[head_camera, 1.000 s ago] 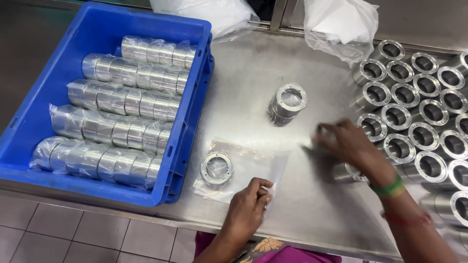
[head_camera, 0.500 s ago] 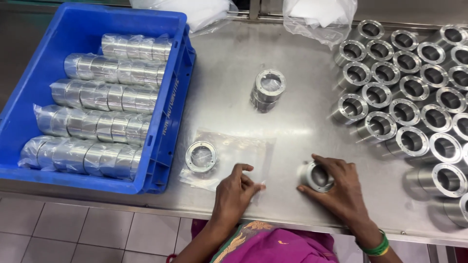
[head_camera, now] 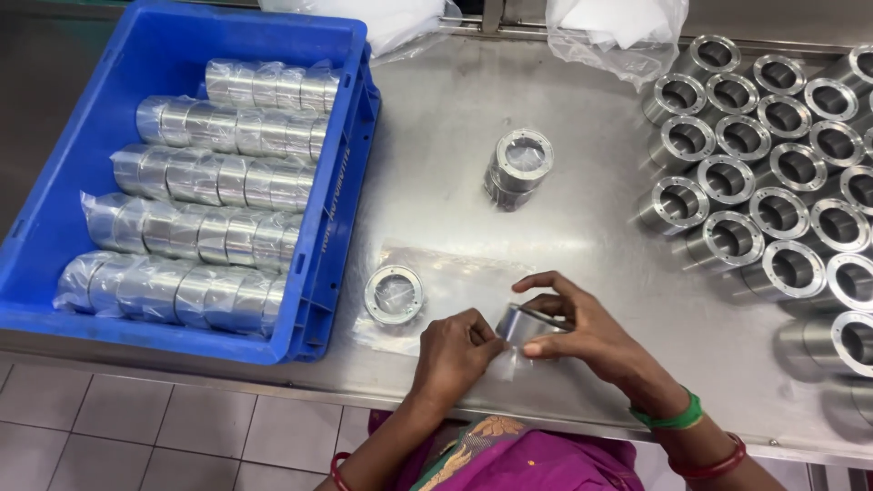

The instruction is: The person places circular metal parts into plastic bags and then puts the bagged parts into a blue plastic crate.

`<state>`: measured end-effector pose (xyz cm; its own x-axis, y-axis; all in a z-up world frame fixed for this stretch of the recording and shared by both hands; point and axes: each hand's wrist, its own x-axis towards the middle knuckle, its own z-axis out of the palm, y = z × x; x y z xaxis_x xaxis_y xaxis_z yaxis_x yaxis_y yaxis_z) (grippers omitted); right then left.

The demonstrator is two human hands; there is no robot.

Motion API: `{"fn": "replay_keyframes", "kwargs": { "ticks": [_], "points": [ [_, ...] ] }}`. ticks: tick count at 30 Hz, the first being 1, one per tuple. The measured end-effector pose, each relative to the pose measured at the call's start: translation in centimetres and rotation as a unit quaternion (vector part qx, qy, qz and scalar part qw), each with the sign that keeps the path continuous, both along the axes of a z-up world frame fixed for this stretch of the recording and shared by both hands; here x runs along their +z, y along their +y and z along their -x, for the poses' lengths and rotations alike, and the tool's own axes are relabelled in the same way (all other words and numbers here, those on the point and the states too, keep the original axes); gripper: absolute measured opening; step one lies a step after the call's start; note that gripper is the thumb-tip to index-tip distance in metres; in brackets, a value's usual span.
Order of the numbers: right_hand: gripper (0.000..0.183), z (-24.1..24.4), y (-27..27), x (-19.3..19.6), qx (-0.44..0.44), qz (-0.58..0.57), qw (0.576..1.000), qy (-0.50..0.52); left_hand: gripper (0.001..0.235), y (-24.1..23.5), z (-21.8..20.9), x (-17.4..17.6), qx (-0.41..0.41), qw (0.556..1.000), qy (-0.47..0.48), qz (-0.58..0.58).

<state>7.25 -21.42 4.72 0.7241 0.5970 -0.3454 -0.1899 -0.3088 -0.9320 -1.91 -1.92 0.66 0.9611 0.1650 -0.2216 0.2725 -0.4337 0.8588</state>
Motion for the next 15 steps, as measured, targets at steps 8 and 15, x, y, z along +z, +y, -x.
{"fn": "replay_keyframes", "kwargs": {
  "ticks": [8, 15],
  "points": [
    [0.096, -1.3, 2.5, -1.4, 0.032, 0.188, 0.981, -0.025, 0.014, 1.5, 0.4, 1.5, 0.034, 0.978, 0.106, 0.177],
    [0.071, -1.4, 3.1, -2.3, -0.003, 0.256, 0.962, -0.1, 0.019, 1.8, -0.3, 1.6, -0.046, 0.942, -0.321, -0.085]
  ]
}}
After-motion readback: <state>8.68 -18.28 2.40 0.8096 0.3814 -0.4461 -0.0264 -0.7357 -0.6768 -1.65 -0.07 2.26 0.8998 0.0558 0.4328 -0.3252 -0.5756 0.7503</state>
